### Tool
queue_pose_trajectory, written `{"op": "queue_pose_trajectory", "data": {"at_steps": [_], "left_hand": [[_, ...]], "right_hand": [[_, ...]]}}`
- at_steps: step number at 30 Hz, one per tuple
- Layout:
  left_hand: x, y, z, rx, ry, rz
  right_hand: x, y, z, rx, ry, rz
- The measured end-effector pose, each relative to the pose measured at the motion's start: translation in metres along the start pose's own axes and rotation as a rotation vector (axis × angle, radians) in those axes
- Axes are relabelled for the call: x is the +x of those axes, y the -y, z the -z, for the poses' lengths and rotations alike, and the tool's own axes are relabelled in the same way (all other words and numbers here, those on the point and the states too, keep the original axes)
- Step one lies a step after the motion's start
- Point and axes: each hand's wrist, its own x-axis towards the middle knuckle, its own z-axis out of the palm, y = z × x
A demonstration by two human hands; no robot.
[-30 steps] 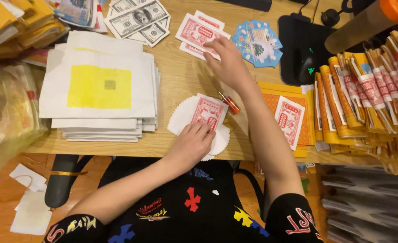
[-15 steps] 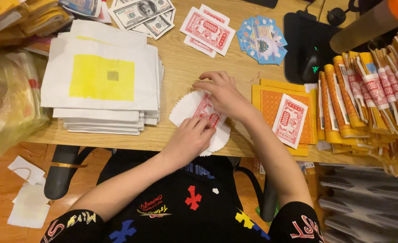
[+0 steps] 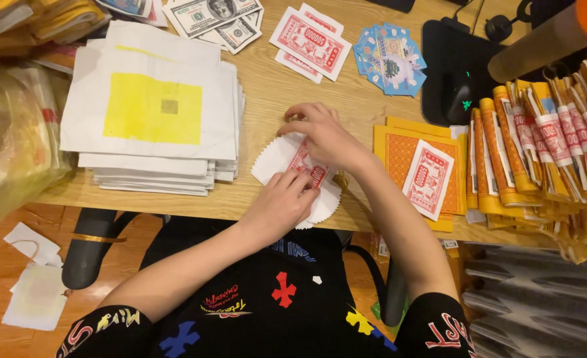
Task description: The person sits at a desk and repeatedly picks up stacks of red paper money, fans them out, and places them into separate piles. The person handles the paper money by hand, separating and organizing the bills into neat stacks on the table.
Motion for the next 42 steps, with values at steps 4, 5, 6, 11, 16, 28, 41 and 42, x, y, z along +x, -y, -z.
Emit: {"op": "queue_pose_trajectory", "data": {"at_steps": [4,5,6,11,16,28,41,42], "left_hand": [[0.002,0.0,0.002,-0.011,0.005,-0.001],[0.001,-0.001,0.001,-0.012,0.005,-0.003],[0.001,0.0,0.0,-0.014,0.005,-0.003],[0.0,-0.001,-0.001,-0.008,0.013,-0.004],[0.0,-0.001,-0.002,-0.006,0.008,0.002],[0.039,0.022,0.06,-0.678,-0.314,0.672],[0.038,0.022,0.052,-1.117,-0.159,0.753],[0.04,0.02,0.054,-1.07,-0.204,0.744]], "right_hand": [[0.001,-0.004,0.001,-0.01,-0.017,0.013],[0.0,-0.004,0.002,-0.009,-0.018,0.012],[0.0,-0.003,0.003,0.012,-0.023,0.02],[-0.002,-0.001,0.01,0.056,-0.026,0.049],[-0.008,0.019,0.041,0.224,0.105,-0.059],[-0.036,0.028,0.071,0.409,0.128,-0.107],[-0.048,0.047,0.086,0.443,-0.027,-0.156],[-0.052,0.051,0.087,0.465,-0.166,-0.119]]}}
